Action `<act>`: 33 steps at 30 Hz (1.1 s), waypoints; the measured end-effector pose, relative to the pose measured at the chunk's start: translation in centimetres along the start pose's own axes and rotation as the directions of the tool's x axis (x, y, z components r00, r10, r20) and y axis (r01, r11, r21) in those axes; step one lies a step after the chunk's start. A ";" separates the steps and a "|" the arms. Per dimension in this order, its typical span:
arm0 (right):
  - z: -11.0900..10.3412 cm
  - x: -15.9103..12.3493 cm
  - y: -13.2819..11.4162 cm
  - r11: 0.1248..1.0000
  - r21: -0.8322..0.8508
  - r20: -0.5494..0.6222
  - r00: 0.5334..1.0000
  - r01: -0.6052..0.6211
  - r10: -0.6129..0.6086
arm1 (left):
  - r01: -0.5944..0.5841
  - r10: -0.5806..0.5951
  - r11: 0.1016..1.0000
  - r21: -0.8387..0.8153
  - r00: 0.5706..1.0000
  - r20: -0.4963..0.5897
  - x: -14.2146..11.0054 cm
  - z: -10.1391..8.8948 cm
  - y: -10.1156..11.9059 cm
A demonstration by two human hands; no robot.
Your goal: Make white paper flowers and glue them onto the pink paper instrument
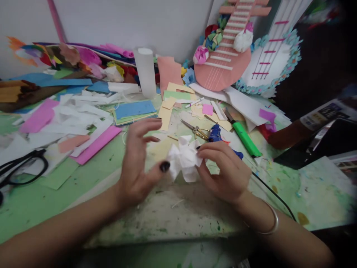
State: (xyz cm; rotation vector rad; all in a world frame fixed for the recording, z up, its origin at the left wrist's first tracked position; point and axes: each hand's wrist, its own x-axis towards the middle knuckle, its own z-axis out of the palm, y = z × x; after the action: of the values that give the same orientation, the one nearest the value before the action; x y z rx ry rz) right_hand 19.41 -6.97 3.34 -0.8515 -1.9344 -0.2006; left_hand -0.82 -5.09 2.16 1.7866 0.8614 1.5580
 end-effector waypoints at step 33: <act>2.2 -0.5 2.3 0.709 0.303 0.454 0.751 -0.636 0.480 | 0.703 -0.683 0.395 -0.591 0.655 0.323 1.8 1.8 -1.4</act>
State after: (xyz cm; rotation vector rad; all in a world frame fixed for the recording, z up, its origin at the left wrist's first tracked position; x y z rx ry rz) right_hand 19.38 -4.46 1.34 -1.1756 -1.8087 0.7942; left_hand 0.99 -2.85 1.92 0.7143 0.7333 1.0345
